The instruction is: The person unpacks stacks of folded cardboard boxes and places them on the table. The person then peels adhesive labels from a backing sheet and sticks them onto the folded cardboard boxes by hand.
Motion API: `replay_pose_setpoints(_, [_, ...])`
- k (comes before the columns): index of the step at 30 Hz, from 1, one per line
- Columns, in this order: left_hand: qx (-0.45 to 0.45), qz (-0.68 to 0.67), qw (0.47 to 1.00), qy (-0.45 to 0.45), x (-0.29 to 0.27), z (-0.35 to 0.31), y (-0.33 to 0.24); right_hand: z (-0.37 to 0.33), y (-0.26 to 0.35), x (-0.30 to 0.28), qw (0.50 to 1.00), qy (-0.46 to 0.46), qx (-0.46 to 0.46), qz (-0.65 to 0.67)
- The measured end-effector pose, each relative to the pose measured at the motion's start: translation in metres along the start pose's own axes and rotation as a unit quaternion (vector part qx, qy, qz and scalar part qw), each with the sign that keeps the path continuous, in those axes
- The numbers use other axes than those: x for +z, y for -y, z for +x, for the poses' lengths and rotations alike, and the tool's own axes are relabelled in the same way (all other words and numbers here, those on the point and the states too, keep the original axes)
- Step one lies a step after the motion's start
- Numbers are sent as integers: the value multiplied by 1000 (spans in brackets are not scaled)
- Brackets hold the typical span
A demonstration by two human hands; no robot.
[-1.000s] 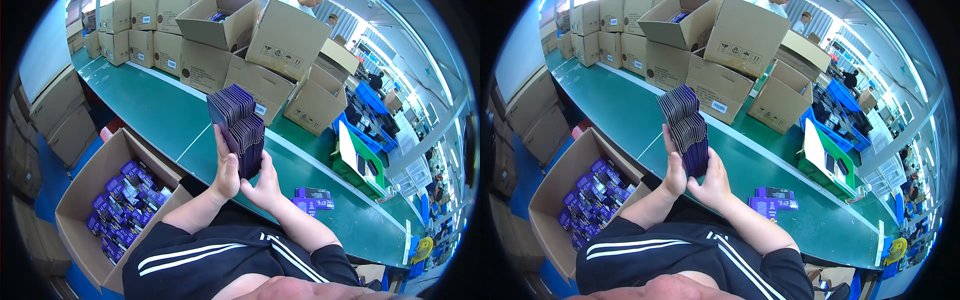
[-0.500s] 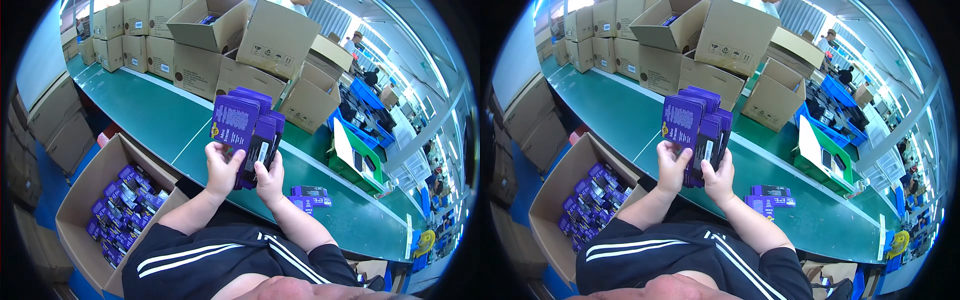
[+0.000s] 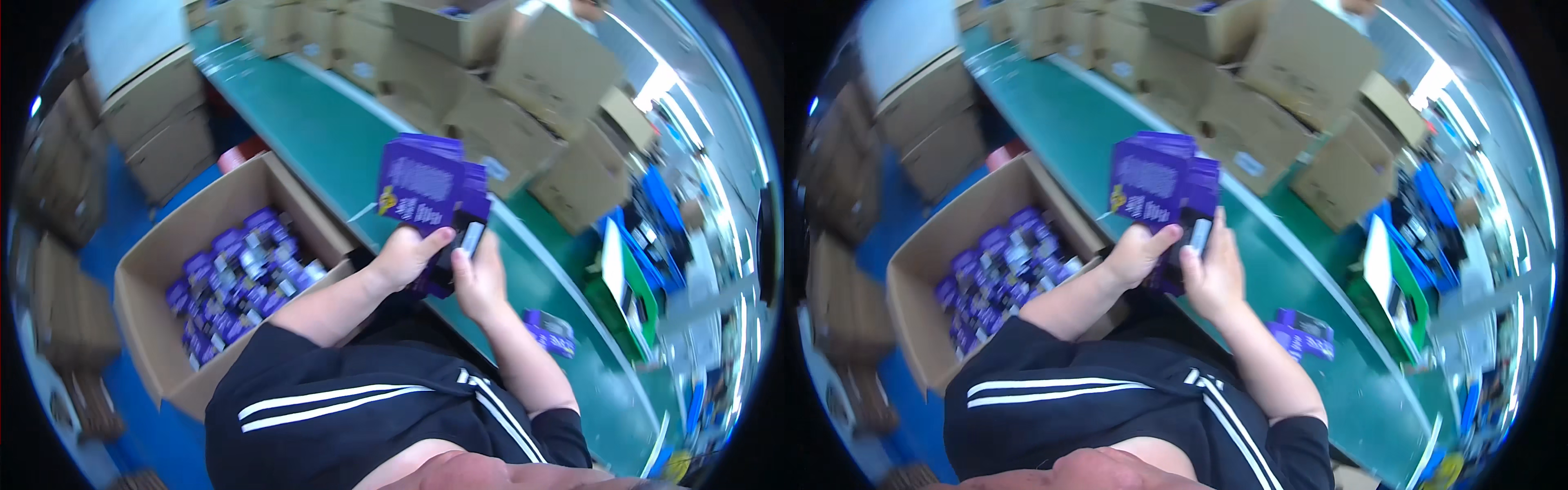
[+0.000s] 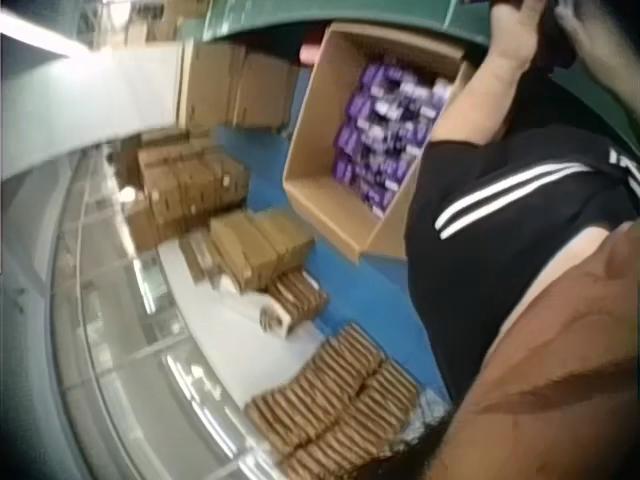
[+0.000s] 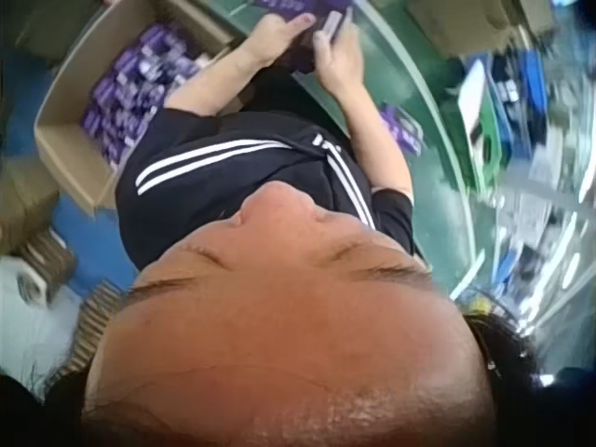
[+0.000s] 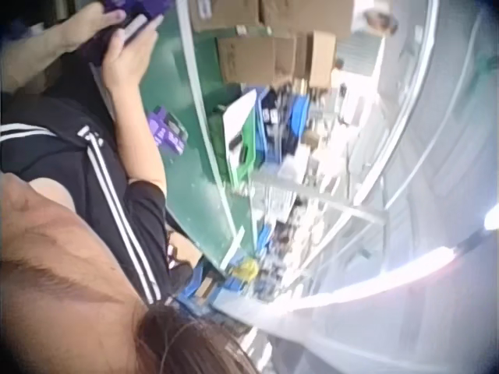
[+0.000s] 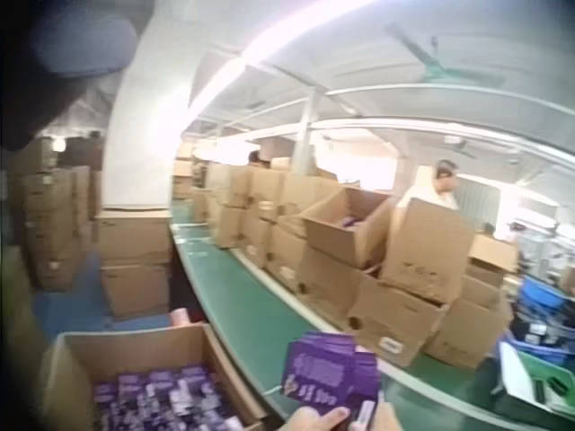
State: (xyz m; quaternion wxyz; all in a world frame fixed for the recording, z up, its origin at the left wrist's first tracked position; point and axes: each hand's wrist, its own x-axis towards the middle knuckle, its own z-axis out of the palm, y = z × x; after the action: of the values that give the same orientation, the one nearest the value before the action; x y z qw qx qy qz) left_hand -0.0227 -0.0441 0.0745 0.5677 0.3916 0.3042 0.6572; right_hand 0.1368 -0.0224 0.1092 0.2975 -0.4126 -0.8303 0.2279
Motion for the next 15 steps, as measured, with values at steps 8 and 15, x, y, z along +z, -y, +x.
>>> replay_pose_setpoints(8, [98,272,878,-381,-193,-87,-104,-3,-12,27,995,71,-48,46])
replay_pose_setpoints(15, [-121,274,652,-696,-441,-262,-96,-30,-13,19,979,194,-66,9])
